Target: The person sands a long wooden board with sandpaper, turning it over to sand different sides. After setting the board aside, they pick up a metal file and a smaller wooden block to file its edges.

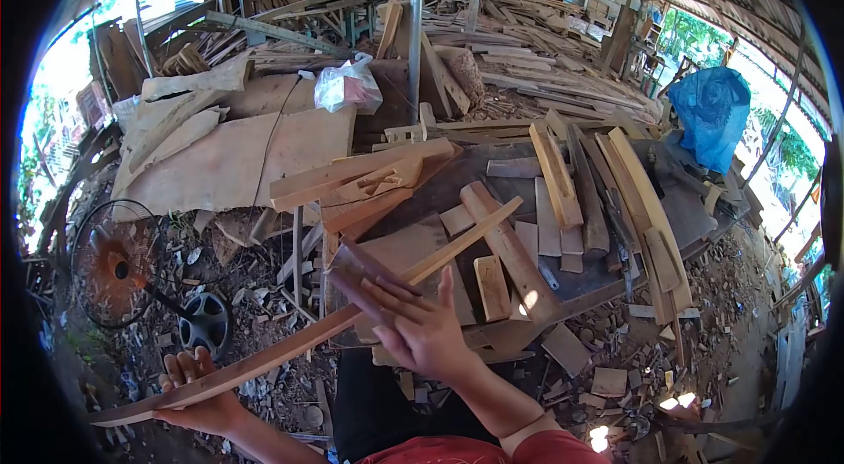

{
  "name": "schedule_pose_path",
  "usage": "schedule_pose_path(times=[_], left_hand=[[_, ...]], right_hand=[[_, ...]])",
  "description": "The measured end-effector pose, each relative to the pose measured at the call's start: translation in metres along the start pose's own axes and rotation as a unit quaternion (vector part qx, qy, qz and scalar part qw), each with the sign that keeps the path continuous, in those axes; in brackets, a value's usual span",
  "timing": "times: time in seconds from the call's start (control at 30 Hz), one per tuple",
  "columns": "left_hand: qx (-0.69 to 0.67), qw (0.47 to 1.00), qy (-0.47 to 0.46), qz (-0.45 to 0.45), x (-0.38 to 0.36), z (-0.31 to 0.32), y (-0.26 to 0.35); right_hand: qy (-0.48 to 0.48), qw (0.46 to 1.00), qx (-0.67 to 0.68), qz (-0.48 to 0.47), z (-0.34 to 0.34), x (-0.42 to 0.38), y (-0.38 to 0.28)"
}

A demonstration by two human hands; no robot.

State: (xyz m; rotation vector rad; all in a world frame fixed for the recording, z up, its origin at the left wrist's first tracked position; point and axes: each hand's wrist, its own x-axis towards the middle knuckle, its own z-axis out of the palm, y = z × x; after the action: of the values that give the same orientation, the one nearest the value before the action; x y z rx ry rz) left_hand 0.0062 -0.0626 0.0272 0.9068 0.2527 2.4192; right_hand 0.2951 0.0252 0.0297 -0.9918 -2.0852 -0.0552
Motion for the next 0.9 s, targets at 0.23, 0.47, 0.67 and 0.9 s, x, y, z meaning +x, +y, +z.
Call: schedule_pose_path(times=[0.23,0.47,0.67,0.9], left_hand=[[0.009,0.999,0.008,-0.029,0.004,-0.004,0.003],[-0.005,0.998,0.066,0.003,0.007,-0.003,-0.003],[-0.013,0.997,-0.072,-0.018,0.008,-0.003,0.002],[-0.038,0.997,0.054,0.048,0.002,0.030,-0.012]], right_hand=[[0.100,0.972,0.007,0.215,-0.025,0.008,0.074],[0.078,0.983,0.005,0.168,0.004,0.005,0.037],[0.083,0.990,0.041,0.111,0.021,-0.015,0.049],[0.057,0.944,-0.016,0.326,0.023,-0.004,0.089]])
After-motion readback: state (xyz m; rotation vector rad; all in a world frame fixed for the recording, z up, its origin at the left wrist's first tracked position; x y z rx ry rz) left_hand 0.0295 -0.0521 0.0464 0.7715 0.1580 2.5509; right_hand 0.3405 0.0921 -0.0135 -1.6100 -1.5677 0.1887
